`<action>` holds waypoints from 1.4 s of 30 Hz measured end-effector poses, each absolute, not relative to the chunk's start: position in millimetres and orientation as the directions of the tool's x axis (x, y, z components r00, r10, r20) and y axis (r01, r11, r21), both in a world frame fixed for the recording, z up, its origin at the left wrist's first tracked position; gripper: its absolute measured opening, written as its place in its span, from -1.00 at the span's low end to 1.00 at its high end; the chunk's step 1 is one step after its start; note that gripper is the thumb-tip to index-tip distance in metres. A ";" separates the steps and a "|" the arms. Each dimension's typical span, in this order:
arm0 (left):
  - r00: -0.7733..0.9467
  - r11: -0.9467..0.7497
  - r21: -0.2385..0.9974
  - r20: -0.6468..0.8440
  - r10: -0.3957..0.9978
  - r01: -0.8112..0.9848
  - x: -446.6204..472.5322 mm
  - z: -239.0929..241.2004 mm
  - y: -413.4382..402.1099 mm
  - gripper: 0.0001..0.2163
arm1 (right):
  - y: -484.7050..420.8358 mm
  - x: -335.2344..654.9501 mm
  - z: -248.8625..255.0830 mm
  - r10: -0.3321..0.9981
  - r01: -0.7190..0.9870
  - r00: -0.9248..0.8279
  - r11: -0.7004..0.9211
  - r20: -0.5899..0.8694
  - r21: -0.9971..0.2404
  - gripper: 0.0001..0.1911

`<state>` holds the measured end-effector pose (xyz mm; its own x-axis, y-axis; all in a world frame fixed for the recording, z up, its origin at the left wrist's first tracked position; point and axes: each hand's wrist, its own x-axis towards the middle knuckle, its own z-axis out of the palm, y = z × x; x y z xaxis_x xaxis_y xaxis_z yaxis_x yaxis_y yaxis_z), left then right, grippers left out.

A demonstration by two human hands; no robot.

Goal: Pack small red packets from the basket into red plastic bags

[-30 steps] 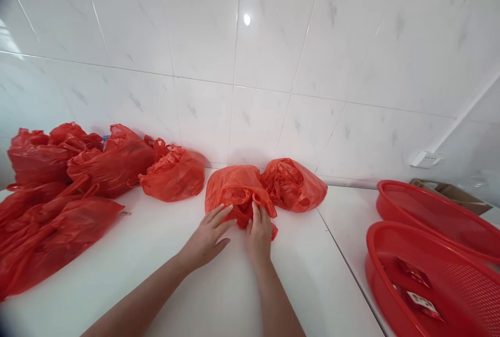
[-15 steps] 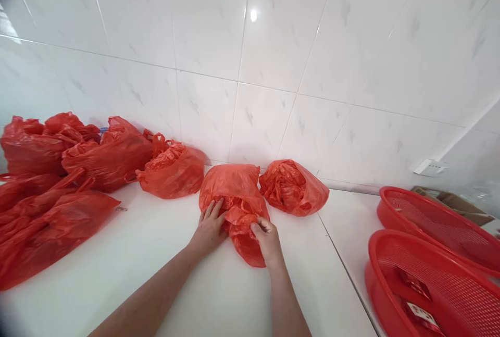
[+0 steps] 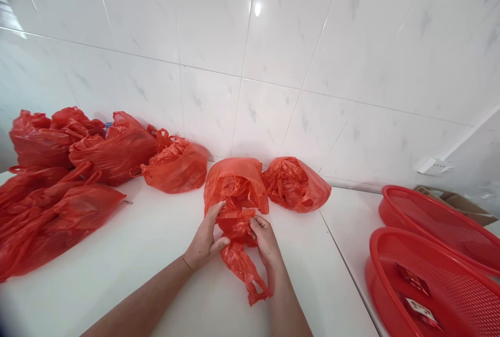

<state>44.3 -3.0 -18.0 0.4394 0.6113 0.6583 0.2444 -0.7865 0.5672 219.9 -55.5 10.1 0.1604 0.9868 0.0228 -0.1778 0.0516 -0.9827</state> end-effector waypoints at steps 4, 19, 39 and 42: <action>0.488 -0.674 0.712 0.524 0.698 0.199 48.4 -21.1 -5.9 -0.45 | -50.1 224.6 2.5 0.986 -0.156 0.164 0.050 0.024 -0.987 -0.66; 0.058 -0.214 0.975 0.218 0.974 -0.067 29.2 -26.3 7.6 -0.93 | -52.6 281.1 -4.0 0.924 -0.469 0.383 0.187 -0.008 -0.863 -0.68; 0.429 -0.361 0.773 0.129 0.894 0.522 26.9 -14.6 -52.2 -0.80 | -54.1 289.0 2.6 0.741 -0.157 0.671 0.176 0.026 -0.972 -0.68; 0.379 -0.164 0.911 0.008 0.925 0.379 17.0 -3.2 -48.8 -0.86 | -60.9 285.8 16.4 0.589 0.012 0.801 0.164 0.107 -0.986 -0.79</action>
<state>17.0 -48.8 -3.2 0.3793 0.9252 0.0085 0.3788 -0.1636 0.9109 285.8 -60.9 16.4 0.8009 0.5890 0.1075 0.0117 0.1641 -0.9864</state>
